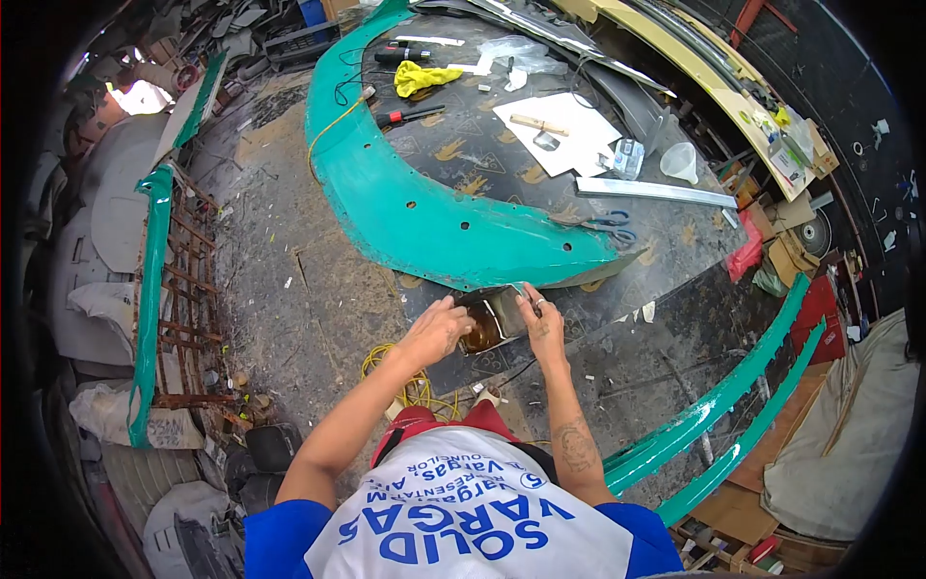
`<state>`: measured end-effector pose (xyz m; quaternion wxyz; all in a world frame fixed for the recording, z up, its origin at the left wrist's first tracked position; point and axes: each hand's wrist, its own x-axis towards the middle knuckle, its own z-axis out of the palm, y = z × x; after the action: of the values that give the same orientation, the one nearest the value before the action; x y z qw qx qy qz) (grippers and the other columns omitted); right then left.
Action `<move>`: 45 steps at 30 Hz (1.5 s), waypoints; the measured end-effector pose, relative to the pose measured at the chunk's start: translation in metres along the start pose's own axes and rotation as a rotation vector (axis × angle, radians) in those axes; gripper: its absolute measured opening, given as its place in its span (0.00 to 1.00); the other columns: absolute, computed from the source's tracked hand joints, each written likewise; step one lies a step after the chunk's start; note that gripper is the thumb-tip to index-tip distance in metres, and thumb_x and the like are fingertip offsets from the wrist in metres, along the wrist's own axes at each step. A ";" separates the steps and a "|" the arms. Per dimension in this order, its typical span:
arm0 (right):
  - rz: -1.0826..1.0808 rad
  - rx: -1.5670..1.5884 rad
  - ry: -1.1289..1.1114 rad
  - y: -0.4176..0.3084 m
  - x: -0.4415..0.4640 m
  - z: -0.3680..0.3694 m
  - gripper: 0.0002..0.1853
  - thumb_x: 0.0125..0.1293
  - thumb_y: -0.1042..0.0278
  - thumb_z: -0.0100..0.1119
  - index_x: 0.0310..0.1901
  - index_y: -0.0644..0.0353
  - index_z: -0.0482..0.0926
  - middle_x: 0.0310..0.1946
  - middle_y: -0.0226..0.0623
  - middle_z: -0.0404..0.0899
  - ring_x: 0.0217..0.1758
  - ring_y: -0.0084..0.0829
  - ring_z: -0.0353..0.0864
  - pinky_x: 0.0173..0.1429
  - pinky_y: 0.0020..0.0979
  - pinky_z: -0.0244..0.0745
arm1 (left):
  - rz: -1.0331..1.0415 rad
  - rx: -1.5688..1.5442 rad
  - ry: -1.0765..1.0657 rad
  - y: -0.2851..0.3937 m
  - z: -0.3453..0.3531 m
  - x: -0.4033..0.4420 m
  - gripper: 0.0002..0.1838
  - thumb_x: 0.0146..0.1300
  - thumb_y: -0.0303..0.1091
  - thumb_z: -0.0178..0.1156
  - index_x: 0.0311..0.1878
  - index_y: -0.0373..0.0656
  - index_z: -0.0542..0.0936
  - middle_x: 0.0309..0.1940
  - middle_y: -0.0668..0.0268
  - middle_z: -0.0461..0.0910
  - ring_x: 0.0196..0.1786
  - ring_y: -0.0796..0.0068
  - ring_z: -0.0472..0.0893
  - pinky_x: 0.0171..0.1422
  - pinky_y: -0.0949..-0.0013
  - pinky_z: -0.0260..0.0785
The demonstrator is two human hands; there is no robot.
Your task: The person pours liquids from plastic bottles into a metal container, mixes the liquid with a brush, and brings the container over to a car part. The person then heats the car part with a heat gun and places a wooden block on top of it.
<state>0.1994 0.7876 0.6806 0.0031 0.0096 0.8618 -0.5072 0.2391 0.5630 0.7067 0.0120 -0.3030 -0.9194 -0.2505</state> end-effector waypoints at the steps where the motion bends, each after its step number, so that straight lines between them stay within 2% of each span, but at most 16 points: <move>1: 0.040 0.009 -0.019 -0.003 0.001 -0.002 0.23 0.64 0.55 0.60 0.57 0.58 0.78 0.35 0.49 0.77 0.36 0.39 0.76 0.44 0.36 0.71 | -0.017 0.040 0.064 0.002 0.003 0.005 0.12 0.57 0.25 0.57 0.45 0.43 0.81 0.30 0.62 0.74 0.37 0.58 0.71 0.44 0.60 0.65; 4: 0.002 0.034 0.001 0.002 0.000 0.000 0.23 0.65 0.54 0.59 0.57 0.58 0.78 0.35 0.49 0.77 0.36 0.39 0.76 0.44 0.36 0.71 | 0.002 -0.031 0.144 0.018 0.002 0.010 0.12 0.56 0.25 0.56 0.44 0.42 0.81 0.29 0.62 0.74 0.37 0.59 0.70 0.45 0.61 0.65; 8: 0.001 0.021 -0.007 0.004 0.001 0.000 0.23 0.65 0.54 0.59 0.57 0.58 0.78 0.36 0.49 0.77 0.37 0.39 0.77 0.44 0.36 0.71 | 0.042 0.022 -0.068 0.002 0.000 0.001 0.13 0.56 0.24 0.56 0.45 0.43 0.81 0.31 0.62 0.74 0.38 0.60 0.71 0.47 0.61 0.66; 12: -0.054 0.006 0.019 0.007 0.002 0.002 0.23 0.65 0.55 0.59 0.57 0.59 0.77 0.32 0.41 0.76 0.32 0.28 0.72 0.39 0.31 0.68 | -0.065 0.020 0.082 0.019 0.001 0.012 0.10 0.57 0.27 0.56 0.42 0.42 0.81 0.37 0.62 0.76 0.43 0.58 0.72 0.50 0.58 0.67; 14: -0.065 0.014 0.029 0.011 0.002 0.003 0.23 0.66 0.56 0.59 0.57 0.60 0.77 0.31 0.41 0.75 0.31 0.28 0.72 0.38 0.30 0.68 | 0.030 -0.100 -0.106 0.019 -0.009 0.007 0.10 0.58 0.26 0.55 0.43 0.41 0.81 0.36 0.62 0.76 0.43 0.58 0.72 0.50 0.58 0.67; 16: -0.034 0.033 0.009 0.004 0.000 0.000 0.22 0.65 0.55 0.59 0.57 0.58 0.78 0.35 0.49 0.77 0.36 0.40 0.76 0.44 0.38 0.71 | 0.007 -0.048 -0.172 0.007 -0.008 0.006 0.11 0.57 0.25 0.55 0.43 0.41 0.81 0.35 0.61 0.76 0.42 0.58 0.72 0.50 0.58 0.67; 18: -0.017 0.027 -0.005 0.001 0.000 0.000 0.22 0.65 0.55 0.59 0.56 0.58 0.78 0.35 0.49 0.77 0.36 0.39 0.76 0.44 0.37 0.71 | -0.056 0.121 0.079 0.004 -0.002 0.014 0.10 0.58 0.25 0.56 0.43 0.41 0.81 0.35 0.61 0.77 0.41 0.57 0.72 0.49 0.57 0.66; 22: -0.001 0.037 -0.001 0.004 0.001 0.000 0.22 0.65 0.54 0.59 0.56 0.58 0.78 0.33 0.48 0.77 0.35 0.38 0.75 0.44 0.37 0.71 | 0.030 -0.108 -0.027 0.023 -0.009 0.010 0.13 0.55 0.24 0.57 0.44 0.42 0.81 0.32 0.62 0.76 0.38 0.57 0.72 0.46 0.59 0.67; 27: 0.002 0.039 -0.011 0.002 0.001 -0.001 0.23 0.65 0.53 0.58 0.57 0.59 0.77 0.33 0.47 0.77 0.35 0.37 0.76 0.43 0.37 0.71 | -0.058 0.098 0.098 0.009 0.005 0.009 0.12 0.54 0.25 0.58 0.44 0.41 0.81 0.32 0.61 0.75 0.36 0.58 0.69 0.45 0.60 0.66; 31: -0.053 0.083 0.013 0.007 0.001 0.002 0.24 0.66 0.52 0.56 0.58 0.59 0.77 0.33 0.48 0.78 0.34 0.38 0.75 0.42 0.36 0.70 | -0.048 -0.115 -0.035 0.023 -0.009 0.001 0.08 0.59 0.27 0.54 0.41 0.41 0.80 0.34 0.62 0.76 0.42 0.56 0.71 0.48 0.57 0.65; 35: 0.049 0.038 -0.077 0.005 0.001 -0.002 0.24 0.67 0.51 0.55 0.59 0.59 0.76 0.33 0.48 0.78 0.32 0.36 0.73 0.41 0.35 0.69 | -0.092 0.105 0.130 0.004 0.003 0.005 0.10 0.56 0.27 0.59 0.43 0.43 0.82 0.32 0.64 0.74 0.40 0.59 0.69 0.46 0.59 0.64; 38: -0.010 -0.003 -0.049 0.009 0.003 -0.002 0.25 0.67 0.51 0.54 0.59 0.59 0.75 0.34 0.46 0.79 0.31 0.31 0.72 0.40 0.34 0.68 | -0.056 -0.079 0.155 0.022 0.006 0.006 0.10 0.59 0.29 0.57 0.43 0.44 0.82 0.33 0.65 0.75 0.43 0.60 0.69 0.47 0.58 0.64; 40: 0.071 0.039 -0.062 -0.004 0.000 -0.005 0.25 0.68 0.51 0.53 0.60 0.60 0.74 0.27 0.27 0.72 0.29 0.20 0.63 0.36 0.23 0.64 | -0.048 -0.130 0.125 0.016 0.000 -0.005 0.10 0.55 0.26 0.57 0.41 0.41 0.81 0.34 0.63 0.76 0.44 0.58 0.70 0.50 0.55 0.65; 43: -0.003 0.039 -0.035 -0.001 -0.001 -0.002 0.25 0.68 0.52 0.54 0.60 0.60 0.74 0.24 0.24 0.66 0.27 0.19 0.59 0.33 0.22 0.59 | -0.213 -0.005 0.048 -0.005 0.000 -0.011 0.09 0.55 0.26 0.57 0.39 0.44 0.82 0.35 0.66 0.76 0.45 0.61 0.69 0.51 0.57 0.63; 44: -0.008 0.031 -0.041 -0.001 0.000 -0.003 0.25 0.68 0.52 0.54 0.60 0.60 0.74 0.24 0.24 0.66 0.27 0.19 0.59 0.33 0.22 0.59 | -0.219 -0.010 0.057 -0.005 0.006 -0.009 0.09 0.55 0.26 0.57 0.39 0.44 0.82 0.35 0.66 0.76 0.45 0.61 0.69 0.51 0.57 0.63; 45: 0.085 -0.012 -0.081 -0.011 -0.002 -0.007 0.25 0.68 0.52 0.54 0.60 0.60 0.74 0.34 0.35 0.74 0.35 0.23 0.68 0.42 0.25 0.64 | -0.166 -0.028 0.144 -0.002 0.015 -0.004 0.10 0.58 0.28 0.57 0.42 0.46 0.82 0.34 0.66 0.75 0.45 0.61 0.69 0.50 0.56 0.63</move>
<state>0.2016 0.7881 0.6930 0.0598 0.0257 0.8628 -0.5013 0.2437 0.5662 0.6925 0.0530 -0.2072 -0.9344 -0.2848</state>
